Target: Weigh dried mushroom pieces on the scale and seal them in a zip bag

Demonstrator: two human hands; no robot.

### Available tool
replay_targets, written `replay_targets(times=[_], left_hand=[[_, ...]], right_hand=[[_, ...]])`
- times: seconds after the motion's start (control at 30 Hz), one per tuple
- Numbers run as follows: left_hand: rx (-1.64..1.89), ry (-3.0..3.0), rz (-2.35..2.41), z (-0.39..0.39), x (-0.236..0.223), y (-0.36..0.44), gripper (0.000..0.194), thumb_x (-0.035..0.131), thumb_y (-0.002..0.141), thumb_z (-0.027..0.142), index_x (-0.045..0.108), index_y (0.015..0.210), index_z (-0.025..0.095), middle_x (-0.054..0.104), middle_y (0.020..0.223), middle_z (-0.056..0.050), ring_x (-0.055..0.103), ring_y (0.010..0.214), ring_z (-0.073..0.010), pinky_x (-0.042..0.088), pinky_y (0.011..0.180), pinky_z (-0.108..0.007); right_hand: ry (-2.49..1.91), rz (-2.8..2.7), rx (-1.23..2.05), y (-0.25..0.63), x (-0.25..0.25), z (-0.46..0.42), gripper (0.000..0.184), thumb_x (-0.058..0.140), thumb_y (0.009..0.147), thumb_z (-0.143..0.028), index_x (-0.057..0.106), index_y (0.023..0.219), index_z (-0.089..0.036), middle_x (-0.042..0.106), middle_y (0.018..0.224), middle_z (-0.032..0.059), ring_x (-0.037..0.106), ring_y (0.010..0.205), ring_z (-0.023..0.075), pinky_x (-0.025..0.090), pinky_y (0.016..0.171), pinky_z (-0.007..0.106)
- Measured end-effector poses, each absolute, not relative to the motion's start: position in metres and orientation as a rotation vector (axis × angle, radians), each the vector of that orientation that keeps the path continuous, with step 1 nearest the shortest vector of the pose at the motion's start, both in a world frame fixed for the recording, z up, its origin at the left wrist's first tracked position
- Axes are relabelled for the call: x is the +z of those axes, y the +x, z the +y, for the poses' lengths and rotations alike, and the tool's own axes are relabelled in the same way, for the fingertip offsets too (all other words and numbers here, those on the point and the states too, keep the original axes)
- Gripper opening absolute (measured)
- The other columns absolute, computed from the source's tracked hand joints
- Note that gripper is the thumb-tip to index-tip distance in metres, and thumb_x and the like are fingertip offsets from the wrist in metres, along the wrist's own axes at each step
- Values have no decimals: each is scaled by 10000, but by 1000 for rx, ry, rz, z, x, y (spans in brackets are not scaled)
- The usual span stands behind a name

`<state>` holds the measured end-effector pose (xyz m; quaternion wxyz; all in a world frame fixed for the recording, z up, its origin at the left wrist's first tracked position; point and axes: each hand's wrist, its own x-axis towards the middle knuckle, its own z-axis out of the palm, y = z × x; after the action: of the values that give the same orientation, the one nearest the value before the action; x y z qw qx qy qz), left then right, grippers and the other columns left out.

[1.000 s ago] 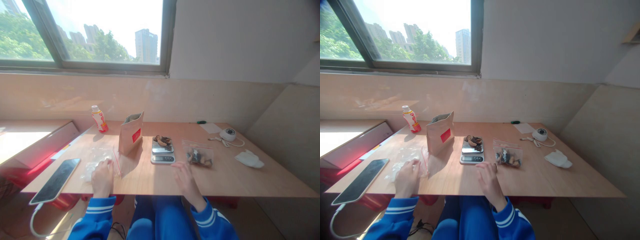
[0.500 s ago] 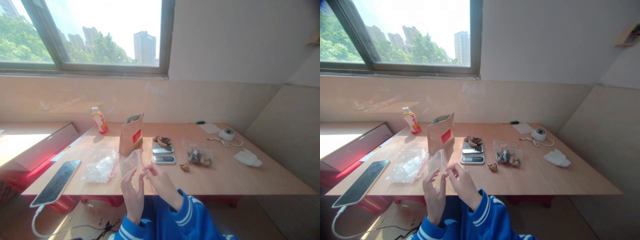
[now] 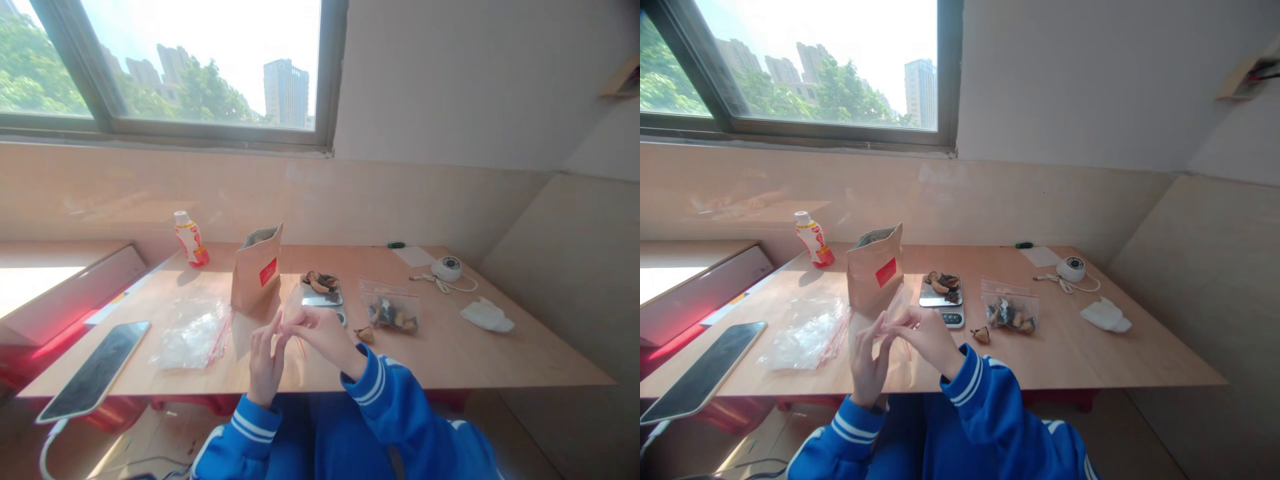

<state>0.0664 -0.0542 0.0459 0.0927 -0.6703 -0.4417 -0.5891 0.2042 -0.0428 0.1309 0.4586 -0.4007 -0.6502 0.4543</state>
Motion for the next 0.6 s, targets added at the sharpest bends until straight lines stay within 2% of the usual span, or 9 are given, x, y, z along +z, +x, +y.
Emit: replay_targets(times=[0.13,0.23,0.3,0.4,0.47,0.6], left_hand=[[-1861,-1781,-1389,-35,61,63,219,498,892,201,642,1056,216,659,887,-38,591,801,-150,487,769,-300],[-1980,-1587,-1568,-19,70,60,182,484,900,263,649,938,195,655,873,-38,589,810,-152,479,770,-307],[-2062,-1609,-1631,-8,73,60,192,488,897,307,633,939,189,657,886,-37,599,814,-153,481,765,-306],[-2176,-1624,-1629,7,67,66,224,468,902,334,609,974,175,655,924,-52,614,873,-164,482,794,-312],[-2213,-1587,-1620,15,57,72,246,464,902,344,600,1004,166,652,955,-69,618,904,-173,482,806,-316],[-2222,-1588,-1606,22,29,80,285,458,904,368,584,1045,155,654,979,-94,632,875,-174,499,777,-312]], right_hand=[[-1115,-1539,1119,223,140,-22,340,706,702,-502,604,657,-181,651,607,-2,581,507,122,461,503,243],[-1196,-1527,1091,244,147,-5,359,651,747,-529,578,696,-181,611,536,-16,548,434,114,443,465,238],[-1141,-1647,1052,259,148,7,349,598,797,-525,597,759,-178,634,588,-5,590,514,128,468,527,250],[-1121,-1912,821,279,138,27,284,538,864,-447,631,905,-182,688,838,37,626,725,153,487,670,284],[-1193,-2035,589,288,124,39,217,557,861,-358,631,956,-177,673,937,63,610,843,182,480,755,320],[-1340,-2190,286,301,85,57,140,596,810,-186,629,943,-159,645,980,97,564,970,237,440,863,390]])
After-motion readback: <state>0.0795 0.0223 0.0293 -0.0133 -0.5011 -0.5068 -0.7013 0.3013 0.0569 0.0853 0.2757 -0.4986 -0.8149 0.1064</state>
